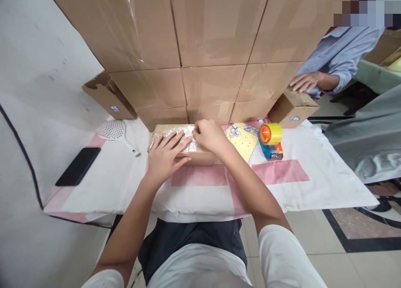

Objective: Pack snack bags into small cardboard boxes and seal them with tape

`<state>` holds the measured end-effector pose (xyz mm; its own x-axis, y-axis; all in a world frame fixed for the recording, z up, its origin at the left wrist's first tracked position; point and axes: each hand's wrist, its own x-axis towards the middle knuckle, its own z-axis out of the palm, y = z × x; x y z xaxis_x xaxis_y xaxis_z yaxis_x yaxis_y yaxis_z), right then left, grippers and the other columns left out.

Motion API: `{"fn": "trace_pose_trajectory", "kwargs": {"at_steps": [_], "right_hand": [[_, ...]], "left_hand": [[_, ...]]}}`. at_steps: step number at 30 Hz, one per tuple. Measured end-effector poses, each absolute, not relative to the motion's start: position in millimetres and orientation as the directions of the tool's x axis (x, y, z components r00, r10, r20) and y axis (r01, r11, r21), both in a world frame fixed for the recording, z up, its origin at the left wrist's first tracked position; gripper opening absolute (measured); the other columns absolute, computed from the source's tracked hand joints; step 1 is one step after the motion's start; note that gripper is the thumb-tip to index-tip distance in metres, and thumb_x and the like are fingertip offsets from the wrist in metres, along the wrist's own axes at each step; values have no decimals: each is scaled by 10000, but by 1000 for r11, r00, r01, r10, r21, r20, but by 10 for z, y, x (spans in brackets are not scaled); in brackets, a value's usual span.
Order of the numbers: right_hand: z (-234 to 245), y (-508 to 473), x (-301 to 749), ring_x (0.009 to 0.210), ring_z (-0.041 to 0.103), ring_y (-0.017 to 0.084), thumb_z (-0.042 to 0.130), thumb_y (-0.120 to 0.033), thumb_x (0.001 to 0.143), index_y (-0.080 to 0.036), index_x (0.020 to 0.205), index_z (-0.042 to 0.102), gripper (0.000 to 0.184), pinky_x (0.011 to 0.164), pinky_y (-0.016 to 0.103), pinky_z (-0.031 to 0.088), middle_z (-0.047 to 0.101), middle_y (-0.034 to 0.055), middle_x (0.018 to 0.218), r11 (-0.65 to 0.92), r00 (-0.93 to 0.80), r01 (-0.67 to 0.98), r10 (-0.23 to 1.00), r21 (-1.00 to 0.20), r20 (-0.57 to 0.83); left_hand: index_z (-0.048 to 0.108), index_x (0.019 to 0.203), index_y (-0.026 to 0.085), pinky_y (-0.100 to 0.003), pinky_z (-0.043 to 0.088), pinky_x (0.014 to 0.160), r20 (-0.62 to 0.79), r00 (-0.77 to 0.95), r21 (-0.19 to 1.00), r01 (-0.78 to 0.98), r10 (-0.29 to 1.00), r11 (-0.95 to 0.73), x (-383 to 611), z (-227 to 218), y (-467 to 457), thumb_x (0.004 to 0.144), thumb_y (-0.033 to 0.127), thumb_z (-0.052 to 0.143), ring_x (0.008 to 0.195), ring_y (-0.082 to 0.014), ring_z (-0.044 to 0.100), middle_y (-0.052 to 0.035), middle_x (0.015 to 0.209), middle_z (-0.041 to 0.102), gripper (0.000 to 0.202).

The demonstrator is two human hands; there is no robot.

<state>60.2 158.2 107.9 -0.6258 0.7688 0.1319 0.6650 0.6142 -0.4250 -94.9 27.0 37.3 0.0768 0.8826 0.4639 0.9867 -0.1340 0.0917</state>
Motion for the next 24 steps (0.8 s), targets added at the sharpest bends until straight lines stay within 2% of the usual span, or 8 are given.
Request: {"fn": "trace_pose_trajectory", "kwargs": {"at_steps": [8,10,13,14,16,19,21,24], "right_hand": [[985,1592,573,836,656,245,505,-197,962,-157,864,692,215,709,334,398,745,130,916,638,-631,704,764,-312,139],[970,1561,541,883,663,281,544,-215,956,-127,992,690,174,720,354,419,732,169,1017,603,-583,750,797,-272,159],[962,1506,537,939,650,334,655,-251,912,-75,1194,634,333,746,397,449,686,225,1159,558,-497,796,824,-234,272],[956,1489,556,987,639,350,652,-254,919,-81,1213,635,341,780,418,456,674,230,1200,600,-518,771,786,-213,337],[930,1466,629,1118,604,362,575,-257,976,-128,1176,687,263,878,464,450,676,203,1272,771,-661,620,613,-144,433],[861,1469,794,1271,563,327,467,-315,1053,-193,1155,757,331,1005,491,418,717,109,1326,940,-842,322,338,-111,421],[817,1498,902,1350,540,318,447,-366,1070,-217,1241,752,379,1061,505,399,717,69,1360,954,-876,267,299,-135,379],[785,1564,1005,1481,432,353,456,-433,1066,-266,1324,723,407,1122,566,358,616,44,1500,939,-873,322,343,-117,348]], "left_hand": [[583,1467,359,-569,331,1214,468,92,89,985,879,-150,-956,378,271,963,479,639,1457,-334,484,-21,1582,513,521],[596,1454,355,-571,340,1209,463,88,93,985,882,-147,-954,377,274,964,472,639,1448,-329,494,-17,1567,531,505],[620,1430,355,-564,359,1200,457,73,108,985,886,-137,-946,379,273,953,462,658,1442,-328,502,-16,1542,560,490],[621,1427,359,-562,363,1199,459,68,111,985,886,-133,-943,377,272,951,462,660,1444,-328,500,-14,1541,561,488],[626,1419,362,-563,364,1199,467,65,111,985,882,-131,-938,370,269,952,470,656,1445,-328,500,-11,1546,555,480],[664,1371,348,-561,364,1197,469,69,106,985,881,-133,-935,359,261,953,475,651,1444,-329,502,-9,1546,554,437],[673,1359,345,-552,367,1195,467,68,106,986,882,-132,-931,360,254,953,471,652,1446,-325,501,-6,1543,557,425],[648,1392,359,-546,372,1186,462,58,115,986,885,-124,-921,376,249,957,468,647,1448,-323,499,-1,1544,556,448]]}}
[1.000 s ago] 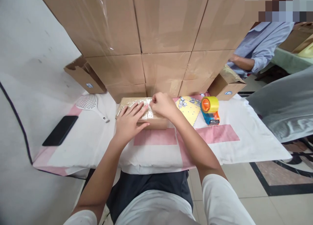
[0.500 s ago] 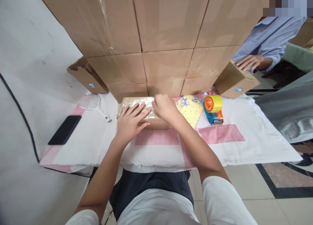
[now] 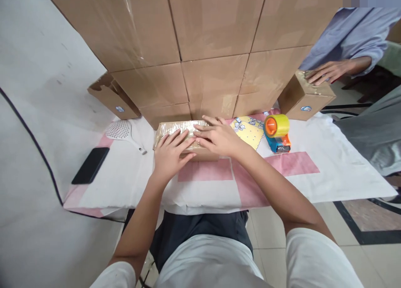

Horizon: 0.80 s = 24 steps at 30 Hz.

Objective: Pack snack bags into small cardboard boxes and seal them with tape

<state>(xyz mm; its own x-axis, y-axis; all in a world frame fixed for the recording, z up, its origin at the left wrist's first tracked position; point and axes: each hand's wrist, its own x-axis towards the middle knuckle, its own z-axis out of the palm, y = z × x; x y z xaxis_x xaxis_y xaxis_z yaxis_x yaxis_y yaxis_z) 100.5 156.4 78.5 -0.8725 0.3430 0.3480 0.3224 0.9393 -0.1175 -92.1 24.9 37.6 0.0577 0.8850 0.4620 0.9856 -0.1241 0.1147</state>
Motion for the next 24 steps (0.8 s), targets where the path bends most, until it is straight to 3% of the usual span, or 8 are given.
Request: {"fn": "trace_pose_trajectory", "kwargs": {"at_steps": [4,6,11,13,19,22,24], "right_hand": [[788,1617,1035,1561,301,393,459,-493,1056,-319,1271,756,406,1172,639,305,423,14,1649,891,-822,439,449,-112,351],[788,1610,1042,1562,299,401,445,-501,1060,-319,1274,756,419,1171,652,310,423,20,1648,870,-799,474,491,-137,347],[781,1539,1082,1553,313,371,460,-493,1061,-329,1229,776,394,1186,634,303,416,-8,1655,910,-831,392,412,-133,372],[794,1498,1081,1541,324,373,465,-497,1059,-337,1200,789,387,1178,639,299,435,-5,1647,900,-827,412,434,-139,357],[697,1285,1145,1529,321,376,485,-507,1044,-293,1309,738,424,1188,612,285,471,31,1628,892,-800,431,447,-135,401],[442,1331,1359,1495,380,331,474,-413,1045,-286,1235,767,371,1185,569,329,508,26,1603,856,-672,466,506,-222,540],[232,1545,1556,1376,511,307,451,-343,1036,-258,1171,780,366,1139,536,401,621,68,1490,754,-455,550,632,-360,628]], "left_hand": [[631,1408,370,-542,369,1183,458,46,121,986,888,-113,-910,393,250,956,461,650,1447,-317,499,3,1535,566,462],[632,1405,370,-538,366,1183,462,46,117,987,885,-112,-908,392,247,956,459,650,1442,-309,504,9,1528,575,458],[646,1383,372,-522,350,1180,486,46,116,986,873,-117,-897,394,220,953,450,649,1438,-294,498,19,1536,570,437],[663,1358,369,-519,350,1164,492,46,118,986,869,-120,-890,401,211,946,443,651,1419,-299,505,13,1524,583,418],[711,1290,367,-540,385,1054,500,15,142,985,866,-99,-879,415,213,905,432,681,1260,-346,555,-27,1366,686,392],[684,1338,335,-545,384,1045,475,43,131,984,879,-119,-850,442,206,931,394,644,1256,-356,547,-46,1377,680,414],[630,1411,294,-537,385,1053,444,80,114,983,892,-145,-806,471,191,961,333,592,1285,-355,535,-58,1430,652,453]]}}
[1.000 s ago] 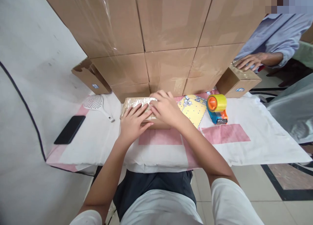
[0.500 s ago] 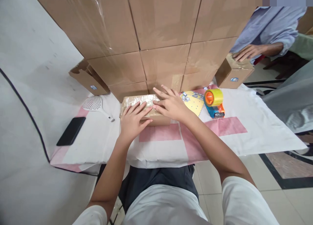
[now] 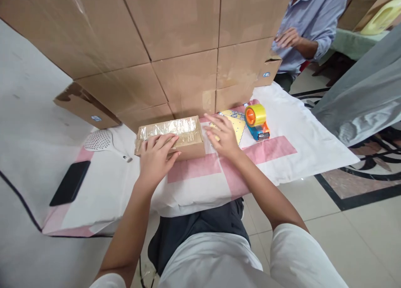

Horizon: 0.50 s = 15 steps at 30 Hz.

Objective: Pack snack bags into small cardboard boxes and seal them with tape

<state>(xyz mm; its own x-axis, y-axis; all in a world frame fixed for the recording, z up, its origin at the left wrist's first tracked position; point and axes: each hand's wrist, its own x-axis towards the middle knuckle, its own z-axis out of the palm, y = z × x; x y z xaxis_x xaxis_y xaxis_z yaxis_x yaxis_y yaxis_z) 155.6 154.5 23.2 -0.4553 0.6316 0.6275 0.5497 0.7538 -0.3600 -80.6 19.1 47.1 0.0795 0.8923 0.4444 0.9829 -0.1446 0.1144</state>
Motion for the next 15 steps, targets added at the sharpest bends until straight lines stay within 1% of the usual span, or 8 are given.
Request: {"fn": "trace_pose_trajectory", "kwargs": {"at_steps": [1,2,4,6,8,10,12,15], "right_hand": [[134,1711,1655,1278,582,297,441,-316,1029,-236,1163,777,371,1100,514,442,688,95,1387,672,-322,591,703,-445,634],[46,1907,1747,1193,626,288,438,-295,1021,-206,1193,763,378,1053,484,480,726,117,1294,582,-217,621,772,-525,598],[-86,2338,1887,1075,664,283,469,-238,974,-136,1206,758,385,958,425,526,746,154,1202,422,-125,671,875,-609,468],[-165,2728,1945,1104,644,294,513,-186,928,-78,1178,776,378,1007,409,495,730,190,1207,338,-151,747,925,-572,349],[-209,2996,1925,1150,601,305,526,-165,922,-77,1201,780,387,1059,420,447,699,206,1238,352,-244,804,930,-479,275],[-240,3129,1862,1158,566,306,516,-150,933,-121,1243,775,405,1073,431,419,674,198,1249,406,-340,818,913,-407,227],[-269,3172,1799,1152,542,301,502,-129,934,-160,1269,767,428,1063,428,414,656,186,1239,460,-408,807,888,-371,213],[-311,3181,1761,1157,518,295,520,-138,930,-167,1294,751,432,1047,411,420,629,180,1229,526,-468,776,850,-348,242]], "left_hand": [[597,1447,278,-530,383,1061,432,94,107,982,897,-154,-780,484,182,972,297,563,1299,-350,532,-62,1455,635,476],[561,1481,271,-523,381,1070,424,103,100,982,900,-159,-753,495,174,980,263,535,1308,-343,531,-64,1475,622,501],[506,1526,269,-512,377,1081,420,102,93,984,902,-154,-709,502,163,989,222,496,1315,-330,536,-63,1486,614,540],[500,1530,271,-505,381,1078,430,88,95,985,899,-142,-688,485,162,993,218,484,1318,-325,540,-57,1482,620,540],[533,1503,276,-500,386,1073,444,71,101,986,893,-129,-689,454,168,997,236,489,1319,-324,544,-47,1481,622,510],[555,1483,289,-498,387,1072,454,64,99,988,889,-122,-701,423,174,1001,259,495,1317,-322,550,-40,1485,619,486],[552,1485,295,-494,388,1069,452,66,87,989,890,-118,-714,403,176,1008,273,493,1310,-318,556,-38,1486,618,481],[551,1484,293,-484,389,1063,453,75,65,991,888,-117,-722,396,175,1014,277,488,1302,-311,563,-33,1487,618,474]]}}
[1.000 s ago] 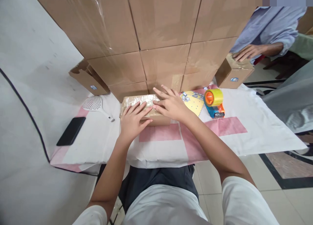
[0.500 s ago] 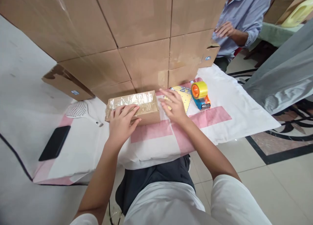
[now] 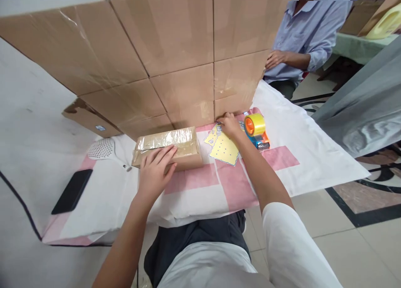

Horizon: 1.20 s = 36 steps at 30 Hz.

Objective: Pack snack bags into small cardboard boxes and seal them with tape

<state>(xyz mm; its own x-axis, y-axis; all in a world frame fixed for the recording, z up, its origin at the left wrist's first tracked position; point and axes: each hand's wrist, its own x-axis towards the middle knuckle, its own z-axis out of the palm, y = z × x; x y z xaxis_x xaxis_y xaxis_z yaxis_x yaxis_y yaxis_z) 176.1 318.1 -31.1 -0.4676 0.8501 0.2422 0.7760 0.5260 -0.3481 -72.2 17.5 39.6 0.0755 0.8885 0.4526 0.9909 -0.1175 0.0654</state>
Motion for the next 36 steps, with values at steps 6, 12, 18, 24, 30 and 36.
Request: {"fn": "trace_pose_trajectory", "kwargs": {"at_steps": [6,12,18,24,30,36], "right_hand": [[-384,3194,1749,1152,524,301,638,-255,905,-144,1187,787,338,1049,423,418,660,180,1214,498,-438,748,867,-440,237],[-400,3162,1686,1119,582,288,538,-219,930,-127,1019,778,272,1032,435,443,710,179,1162,421,-304,687,907,-593,291],[-272,3065,1845,875,672,209,536,-242,924,-153,963,668,164,850,365,556,744,116,957,315,-151,481,949,-818,276],[-186,2751,2014,795,671,178,682,-237,779,-190,803,612,88,808,352,565,712,52,850,270,-147,231,959,-935,241],[-61,2544,2004,778,613,163,679,-313,766,-200,814,642,129,791,334,521,688,38,859,301,-36,100,954,-949,298],[138,2168,1920,734,621,171,723,-396,775,-221,812,616,208,703,319,501,662,15,755,274,-167,-1,948,-962,271]], "left_hand": [[569,1470,305,-488,390,1045,463,63,76,991,884,-110,-713,383,195,997,280,520,1291,-320,567,-27,1480,624,476],[570,1470,307,-492,378,1053,478,53,81,991,877,-105,-711,364,187,994,291,530,1293,-325,562,-25,1476,628,478],[546,1488,316,-486,379,1057,498,70,56,992,864,-112,-712,351,185,989,293,531,1284,-324,564,-32,1468,634,500],[543,1488,330,-502,373,1082,505,64,85,989,861,-123,-729,376,203,973,301,555,1295,-332,556,-43,1463,636,515],[673,1221,280,-457,456,999,779,107,142,930,617,-339,-415,345,195,897,181,638,1083,-271,682,-74,1175,760,341],[644,1062,234,-251,482,591,721,-1,584,539,693,-606,493,130,559,947,198,612,628,-116,629,-18,802,722,125]]}}
